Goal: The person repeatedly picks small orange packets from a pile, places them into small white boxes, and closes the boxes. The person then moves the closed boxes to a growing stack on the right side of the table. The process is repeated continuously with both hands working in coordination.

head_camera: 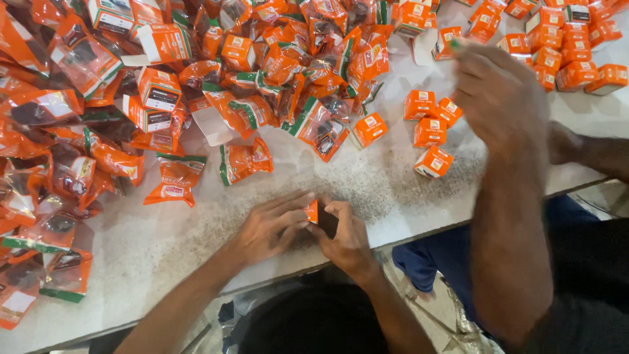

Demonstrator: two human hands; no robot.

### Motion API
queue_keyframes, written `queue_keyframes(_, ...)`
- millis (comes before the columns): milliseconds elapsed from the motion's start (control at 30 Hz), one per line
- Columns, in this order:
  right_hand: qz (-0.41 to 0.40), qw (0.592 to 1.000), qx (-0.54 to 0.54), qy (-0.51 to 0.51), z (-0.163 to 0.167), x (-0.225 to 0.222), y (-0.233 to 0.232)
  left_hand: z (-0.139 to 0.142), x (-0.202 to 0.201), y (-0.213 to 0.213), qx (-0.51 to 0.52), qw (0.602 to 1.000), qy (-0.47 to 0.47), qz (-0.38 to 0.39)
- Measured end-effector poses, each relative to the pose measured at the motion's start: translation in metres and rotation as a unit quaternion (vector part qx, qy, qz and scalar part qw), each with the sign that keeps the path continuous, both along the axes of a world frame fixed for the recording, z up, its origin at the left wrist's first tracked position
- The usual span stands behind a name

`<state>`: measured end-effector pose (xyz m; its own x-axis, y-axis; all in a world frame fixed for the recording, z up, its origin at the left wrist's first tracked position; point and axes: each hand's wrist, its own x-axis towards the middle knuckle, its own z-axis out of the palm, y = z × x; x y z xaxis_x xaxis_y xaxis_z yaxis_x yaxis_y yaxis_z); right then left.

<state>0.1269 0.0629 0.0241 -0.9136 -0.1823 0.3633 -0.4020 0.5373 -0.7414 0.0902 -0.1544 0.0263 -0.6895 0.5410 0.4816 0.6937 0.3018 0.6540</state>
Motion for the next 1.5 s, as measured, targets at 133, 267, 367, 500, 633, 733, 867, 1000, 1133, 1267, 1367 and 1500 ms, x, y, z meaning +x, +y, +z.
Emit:
queue_keyframes(133, -0.002, 0.999, -0.015, -0.03, 0.005, -0.003, 0.0, 0.003, -0.001, -0.005, -0.056, 0.996, 0.067, -0.024)
queue_keyframes(267, 0.011, 1.0, -0.001, -0.007, 0.012, -0.003, -0.003, 0.01, 0.002, -0.007, -0.088, 0.988, 0.124, -0.03)
queue_keyframes(367, 0.049, 0.997, 0.054, 0.028, 0.016, -0.005, -0.002, 0.016, 0.004, -0.006, -0.101, 0.987, 0.121, -0.013)
queue_keyframes(500, -0.034, 0.986, 0.164, -0.012, 0.023, -0.022, 0.012, 0.024, -0.006, -0.025, -0.056, 0.981, 0.174, 0.061)
queue_keyframes(633, -0.194, 0.949, 0.211, 0.127, 0.033, -0.036, 0.029, 0.023, -0.045, -0.064, -0.116, 0.885, 0.04, 0.448)
queue_keyframes(733, -0.177, 0.959, 0.186, 0.124, 0.036, -0.031, 0.023, 0.013, -0.085, -0.079, -0.117, 0.873, -0.059, 0.469)
queue_keyframes(867, -0.131, 0.978, 0.135, 0.092, 0.035, -0.022, 0.007, 0.008, -0.098, -0.085, -0.026, 0.887, -0.003, 0.461)
queue_keyframes(1000, -0.084, 0.986, 0.106, 0.1, 0.036, -0.017, 0.0, 0.021, -0.074, -0.102, -0.13, 0.84, 0.131, 0.51)
queue_keyframes(1133, -0.028, 0.991, 0.077, 0.105, 0.034, -0.017, -0.014, 0.015, -0.071, -0.093, -0.191, 0.844, 0.002, 0.5)
queue_keyframes(1267, -0.012, 0.995, 0.065, 0.08, 0.031, -0.016, -0.023, -0.009, -0.106, -0.063, -0.075, 0.867, -0.063, 0.488)
queue_keyframes(1367, -0.011, 0.993, 0.078, 0.084, 0.032, -0.015, -0.017, -0.007, -0.122, -0.061, -0.053, 0.861, 0.007, 0.507)
queue_keyframes(1500, -0.034, 0.996, 0.053, 0.055, 0.039, -0.014, -0.012, 0.03, -0.098, -0.076, -0.053, 0.848, 0.104, 0.518)
